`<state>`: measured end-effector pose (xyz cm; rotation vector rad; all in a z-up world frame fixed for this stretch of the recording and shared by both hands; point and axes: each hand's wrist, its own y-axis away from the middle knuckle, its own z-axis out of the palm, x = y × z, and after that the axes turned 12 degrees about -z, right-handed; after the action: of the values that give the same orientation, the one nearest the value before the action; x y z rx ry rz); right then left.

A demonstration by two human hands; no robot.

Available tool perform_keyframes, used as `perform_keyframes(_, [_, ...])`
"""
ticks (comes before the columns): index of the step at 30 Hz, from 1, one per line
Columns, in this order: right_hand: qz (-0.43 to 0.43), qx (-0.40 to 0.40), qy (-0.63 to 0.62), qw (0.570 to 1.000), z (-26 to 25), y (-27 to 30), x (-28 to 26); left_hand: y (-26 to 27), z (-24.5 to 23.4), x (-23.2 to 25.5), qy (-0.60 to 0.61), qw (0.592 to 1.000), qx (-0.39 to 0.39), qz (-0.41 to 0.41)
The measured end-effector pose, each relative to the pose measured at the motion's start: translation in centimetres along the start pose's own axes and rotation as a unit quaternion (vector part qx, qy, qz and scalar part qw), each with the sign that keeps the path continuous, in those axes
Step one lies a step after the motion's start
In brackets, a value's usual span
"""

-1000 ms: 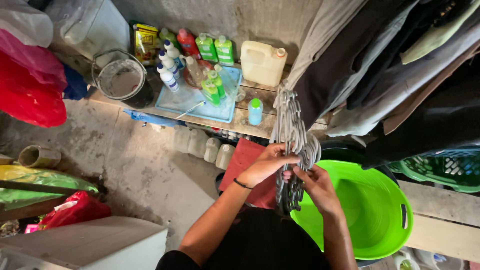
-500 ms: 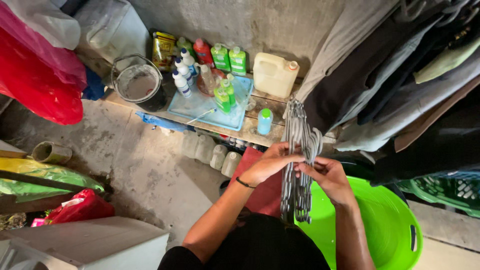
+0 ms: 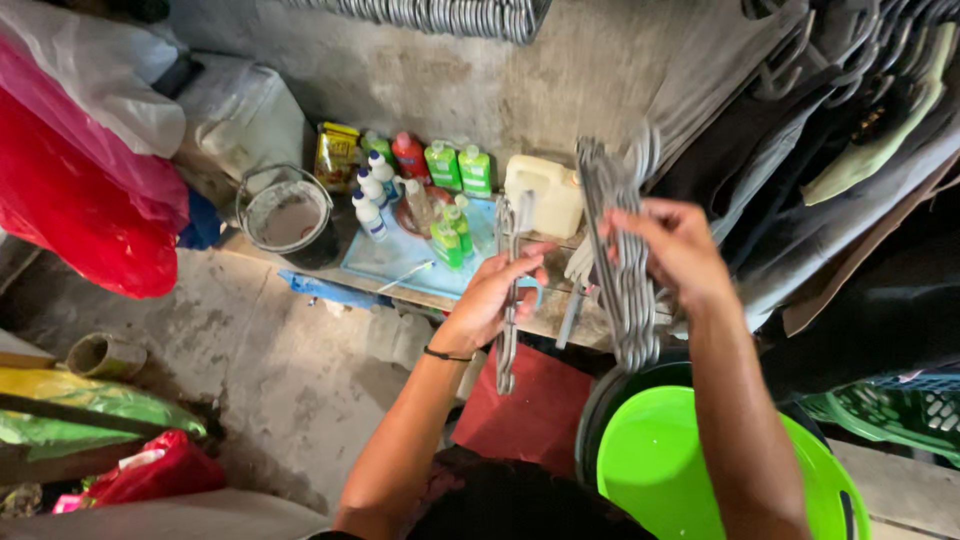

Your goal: The person organizes hangers from a bin, transfers them to a hanging rod, and places various clothing items onto the hangers by hand.

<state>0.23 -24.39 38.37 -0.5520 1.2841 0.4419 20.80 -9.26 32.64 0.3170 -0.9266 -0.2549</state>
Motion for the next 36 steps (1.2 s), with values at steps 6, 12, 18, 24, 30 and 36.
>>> perform_keyframes(6, [-0.111, 0.021, 0.008, 0.994, 1.3, -8.6, -5.9, 2.3, -0.5, 2.6, 0.049, 0.996, -0.072, 0.004])
perform_keyframes(12, [-0.161, 0.007, 0.014, 0.987, 1.8, -18.3, -8.3, 3.7, -1.4, 2.7, -0.023, 0.999, -0.004, -0.03])
perform_keyframes(18, [-0.159, 0.035, -0.011, 0.987, 0.9, -26.0, -8.2, 4.6, -2.6, 2.7, -0.011, 0.997, -0.038, -0.06])
perform_keyframes(24, [-0.126, 0.086, 0.02, 0.988, 0.2, -30.6, -7.2, 4.4, -4.1, 2.8, 0.0, 0.999, -0.024, -0.044])
perform_keyframes(30, [-0.072, 0.061, -0.006, 0.996, -2.0, -33.6, -5.2, 3.6, -5.0, 2.4, 0.029, 0.998, -0.035, -0.034])
perform_keyframes(36, [-0.095, 0.054, 0.037, 0.993, -2.2, -33.7, -5.1, 2.4, -5.4, 1.5, 0.052, 0.996, -0.047, -0.047])
